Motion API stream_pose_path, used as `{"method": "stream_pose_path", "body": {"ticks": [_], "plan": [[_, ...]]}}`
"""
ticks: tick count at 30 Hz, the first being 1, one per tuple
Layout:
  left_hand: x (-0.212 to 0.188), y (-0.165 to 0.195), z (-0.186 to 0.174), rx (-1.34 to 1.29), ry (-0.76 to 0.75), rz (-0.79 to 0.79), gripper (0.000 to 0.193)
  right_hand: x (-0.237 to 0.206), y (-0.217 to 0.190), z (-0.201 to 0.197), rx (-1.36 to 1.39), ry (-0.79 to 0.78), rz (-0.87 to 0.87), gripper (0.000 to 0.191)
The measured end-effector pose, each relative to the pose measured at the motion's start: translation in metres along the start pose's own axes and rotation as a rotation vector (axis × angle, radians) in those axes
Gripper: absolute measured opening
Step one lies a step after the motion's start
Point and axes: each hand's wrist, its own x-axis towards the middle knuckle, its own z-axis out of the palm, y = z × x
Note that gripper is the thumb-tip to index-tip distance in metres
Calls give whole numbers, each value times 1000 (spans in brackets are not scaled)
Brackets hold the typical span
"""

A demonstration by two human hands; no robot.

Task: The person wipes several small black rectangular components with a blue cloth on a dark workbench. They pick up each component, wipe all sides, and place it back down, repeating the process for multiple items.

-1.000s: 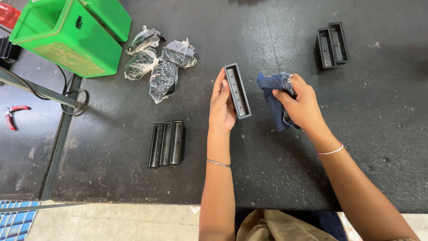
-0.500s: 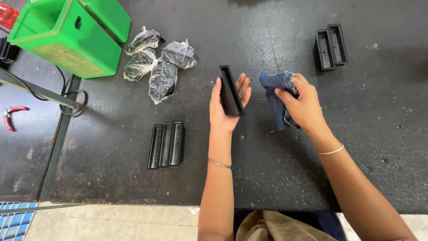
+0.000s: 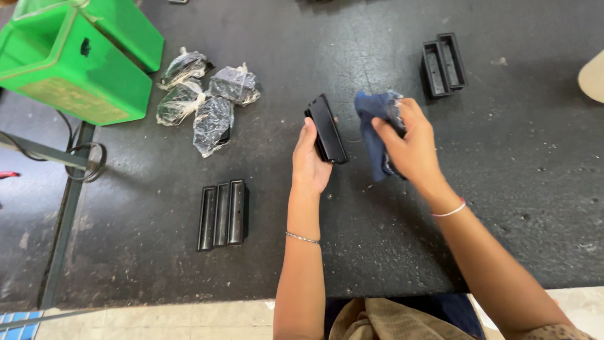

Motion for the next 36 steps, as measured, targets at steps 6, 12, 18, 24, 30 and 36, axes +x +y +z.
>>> {"method": "stream_pose_path", "body": {"ticks": [6,12,18,24,30,36], "plan": [[-8,-25,32,45,-84,-71,48,-9,-10,9,-139,140,-193,46],[-8,-36,32,11,-51,24,48,-18,-4,16,-152,33,-103,48],[-1,-3,6,-82,-39,141,52,-40,-19,45,-206,-166,-384,63],[-7,-35,36,84,-53,93,45,-17,-9,16,-252,104,-234,58],[-9,-29,31,95,-73,194,47,-24,-6,24,-228,16,-172,61],[-3,14,-8,-139,-9,277,51,-35,-12,41,-286,-292,-349,62]]}}
